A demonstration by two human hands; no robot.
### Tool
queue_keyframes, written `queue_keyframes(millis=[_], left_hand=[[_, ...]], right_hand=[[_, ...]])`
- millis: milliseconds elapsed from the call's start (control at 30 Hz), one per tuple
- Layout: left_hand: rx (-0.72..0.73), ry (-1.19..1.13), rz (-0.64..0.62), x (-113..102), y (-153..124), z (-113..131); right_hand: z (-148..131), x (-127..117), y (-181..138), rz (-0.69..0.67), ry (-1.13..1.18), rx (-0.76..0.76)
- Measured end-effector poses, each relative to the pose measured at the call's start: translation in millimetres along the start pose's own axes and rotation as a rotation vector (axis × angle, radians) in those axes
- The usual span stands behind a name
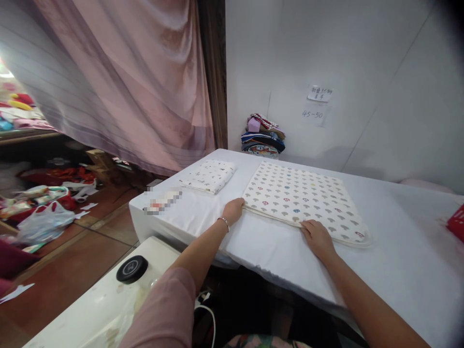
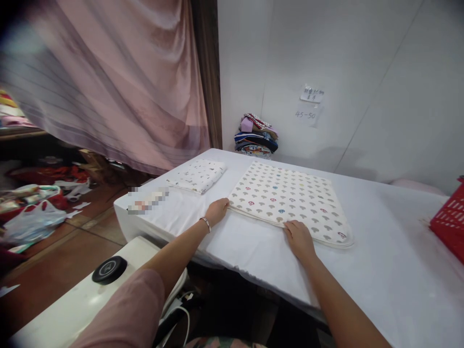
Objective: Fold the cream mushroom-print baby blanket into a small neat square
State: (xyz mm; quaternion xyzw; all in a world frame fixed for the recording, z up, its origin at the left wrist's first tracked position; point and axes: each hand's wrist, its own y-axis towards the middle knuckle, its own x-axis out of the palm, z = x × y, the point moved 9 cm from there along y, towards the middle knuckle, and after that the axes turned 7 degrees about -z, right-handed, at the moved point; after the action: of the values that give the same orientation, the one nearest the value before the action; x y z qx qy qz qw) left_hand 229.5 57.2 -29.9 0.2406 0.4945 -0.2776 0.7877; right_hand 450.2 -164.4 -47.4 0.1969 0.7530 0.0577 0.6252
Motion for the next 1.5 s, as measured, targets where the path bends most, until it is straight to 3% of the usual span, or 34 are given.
queue_keyframes(millis=[333,600,767,967,1367,1500], left_hand=[[0.145,0.028,-0.007,1,-2,9],[0.095,0.187,0.037,-4,-5,19],[0.262,0.283,0.024,-3,-16,25],[0.138,0.31,-0.048,-2,-20,0],[-0.037,0.226,-0.003,-6,-13,9],[-0.025,0.305,-0.068,-4,-9,13]], right_hand=[[-2,-3,-1,0.017,0.014,0.003],[-1,-2,-1,0.012,0.025,0.004],[-1,-4,0,0.012,0.03,0.005],[-2,-3,0,0.004,0.025,-0.005],[-2,-3,0,0.011,0.024,-0.001],[-2,-4,0,0.025,0.036,-0.015]])
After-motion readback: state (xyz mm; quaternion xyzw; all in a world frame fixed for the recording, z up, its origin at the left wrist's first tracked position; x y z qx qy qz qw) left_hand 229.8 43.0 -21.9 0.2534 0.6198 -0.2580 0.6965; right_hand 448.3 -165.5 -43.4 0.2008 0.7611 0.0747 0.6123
